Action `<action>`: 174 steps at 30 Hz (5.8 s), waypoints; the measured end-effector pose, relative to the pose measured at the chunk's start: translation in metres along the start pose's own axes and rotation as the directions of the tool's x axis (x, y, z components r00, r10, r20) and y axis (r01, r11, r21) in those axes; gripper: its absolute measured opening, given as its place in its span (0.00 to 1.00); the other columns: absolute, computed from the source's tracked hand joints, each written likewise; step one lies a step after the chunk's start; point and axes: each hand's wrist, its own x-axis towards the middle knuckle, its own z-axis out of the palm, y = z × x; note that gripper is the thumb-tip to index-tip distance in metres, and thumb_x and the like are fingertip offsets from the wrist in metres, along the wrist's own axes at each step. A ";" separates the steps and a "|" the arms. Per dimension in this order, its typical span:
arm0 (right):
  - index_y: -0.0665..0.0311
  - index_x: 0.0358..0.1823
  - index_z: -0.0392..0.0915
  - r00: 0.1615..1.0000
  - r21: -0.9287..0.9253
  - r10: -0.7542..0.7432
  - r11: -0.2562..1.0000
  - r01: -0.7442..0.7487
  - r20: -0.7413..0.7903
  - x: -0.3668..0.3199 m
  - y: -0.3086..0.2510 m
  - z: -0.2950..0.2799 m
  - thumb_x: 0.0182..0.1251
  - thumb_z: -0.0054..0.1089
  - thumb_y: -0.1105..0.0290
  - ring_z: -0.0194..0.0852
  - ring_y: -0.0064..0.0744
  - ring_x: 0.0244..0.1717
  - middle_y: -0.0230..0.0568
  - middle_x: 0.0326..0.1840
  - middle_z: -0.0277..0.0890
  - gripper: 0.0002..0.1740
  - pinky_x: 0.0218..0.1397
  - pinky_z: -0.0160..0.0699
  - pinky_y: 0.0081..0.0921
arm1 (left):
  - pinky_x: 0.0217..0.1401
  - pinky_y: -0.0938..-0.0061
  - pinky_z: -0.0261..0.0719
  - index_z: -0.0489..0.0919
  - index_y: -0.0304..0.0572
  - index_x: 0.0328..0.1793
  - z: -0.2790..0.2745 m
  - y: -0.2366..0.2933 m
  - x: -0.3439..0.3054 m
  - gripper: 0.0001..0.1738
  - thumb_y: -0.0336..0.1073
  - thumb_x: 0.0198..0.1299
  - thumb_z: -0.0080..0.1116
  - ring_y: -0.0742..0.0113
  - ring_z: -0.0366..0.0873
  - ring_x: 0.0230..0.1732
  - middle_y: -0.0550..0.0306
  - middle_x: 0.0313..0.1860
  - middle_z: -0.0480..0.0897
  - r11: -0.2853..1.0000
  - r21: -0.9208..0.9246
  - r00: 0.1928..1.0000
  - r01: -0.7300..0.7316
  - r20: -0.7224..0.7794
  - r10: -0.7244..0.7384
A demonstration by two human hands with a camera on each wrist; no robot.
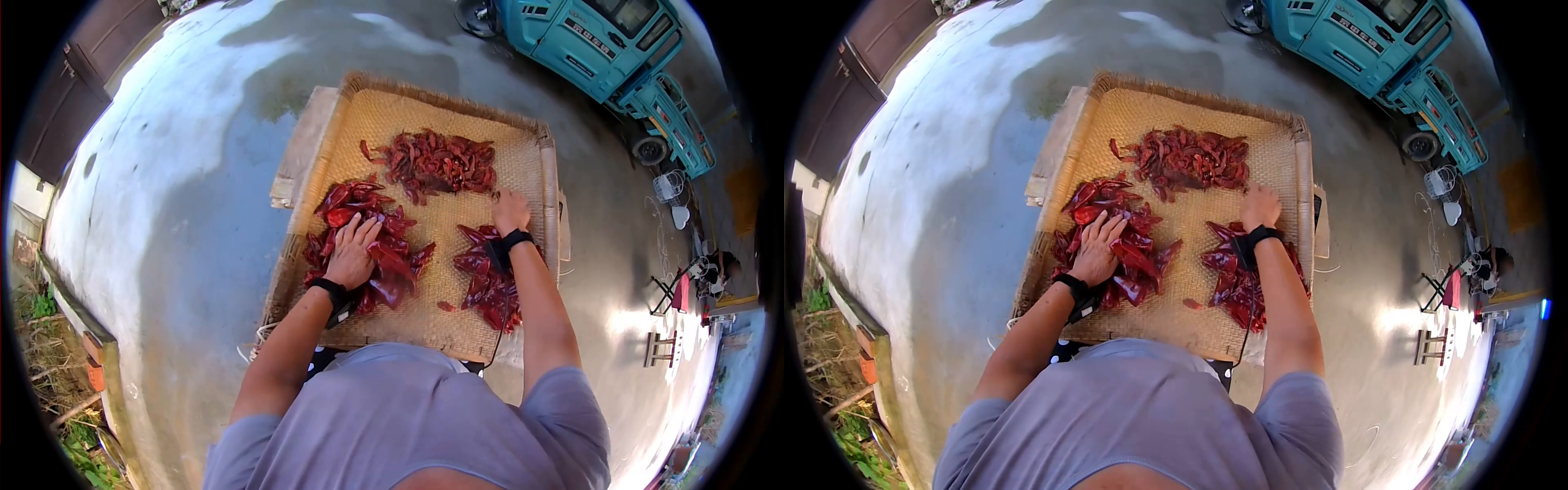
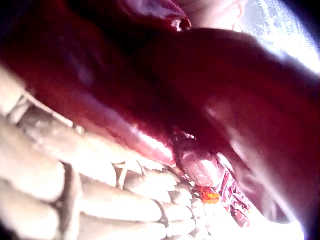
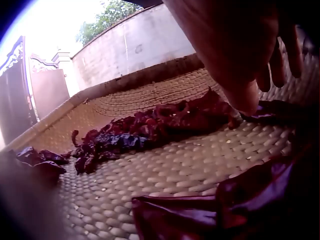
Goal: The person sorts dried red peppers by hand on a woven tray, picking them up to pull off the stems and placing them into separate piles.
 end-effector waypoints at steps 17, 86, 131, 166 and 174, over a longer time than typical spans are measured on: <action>0.61 0.63 0.76 0.768 0.820 -0.630 0.498 0.283 0.118 -0.112 -0.101 -0.056 0.68 0.57 0.67 0.80 0.51 0.53 0.53 0.54 0.80 0.22 0.57 0.78 0.42 | 0.82 0.48 0.47 0.65 0.45 0.79 0.001 0.000 -0.001 0.36 0.37 0.64 0.56 0.46 0.48 0.84 0.55 0.81 0.61 1.000 -0.022 1.000 0.002 0.031 -0.001; 0.60 0.77 0.61 0.742 0.934 -0.620 -0.038 -0.355 0.257 -0.158 -0.105 -0.057 0.82 0.48 0.69 0.77 0.23 0.54 0.39 0.60 0.75 0.25 0.48 0.83 0.21 | 0.41 0.77 0.78 0.72 0.36 0.68 -0.073 0.063 0.002 0.22 0.29 0.70 0.60 0.75 0.80 0.39 0.58 0.47 0.82 0.488 -0.817 0.951 0.308 0.276 -0.138; 0.57 0.40 0.80 0.956 0.259 -0.293 0.924 0.282 0.003 -0.078 -0.008 0.019 0.53 0.66 0.64 0.75 0.53 0.55 0.44 0.44 0.80 0.13 0.58 0.69 0.55 | 0.81 0.40 0.46 0.68 0.56 0.77 -0.033 0.053 -0.006 0.37 0.50 0.62 0.66 0.43 0.44 0.85 0.55 0.81 0.59 0.994 -0.072 0.908 -0.081 0.407 0.103; 0.66 0.60 0.75 0.885 0.962 -0.403 0.230 -0.147 0.232 -0.178 -0.098 -0.056 0.75 0.59 0.69 0.79 0.23 0.45 0.36 0.52 0.80 0.16 0.53 0.78 0.22 | 0.48 0.77 0.78 0.81 0.38 0.58 -0.062 0.062 -0.002 0.13 0.26 0.69 0.57 0.72 0.80 0.41 0.57 0.40 0.86 0.706 -0.698 0.964 0.121 -0.088 -0.252; 0.58 0.65 0.76 0.904 0.471 -0.399 0.774 0.423 -0.157 -0.166 -0.061 -0.043 0.62 0.64 0.68 0.72 0.49 0.58 0.47 0.56 0.76 0.27 0.63 0.71 0.42 | 0.63 0.58 0.69 0.81 0.46 0.59 -0.077 0.053 -0.006 0.19 0.27 0.61 0.62 0.50 0.75 0.54 0.52 0.50 0.82 0.975 -0.216 0.924 0.061 -0.356 -0.136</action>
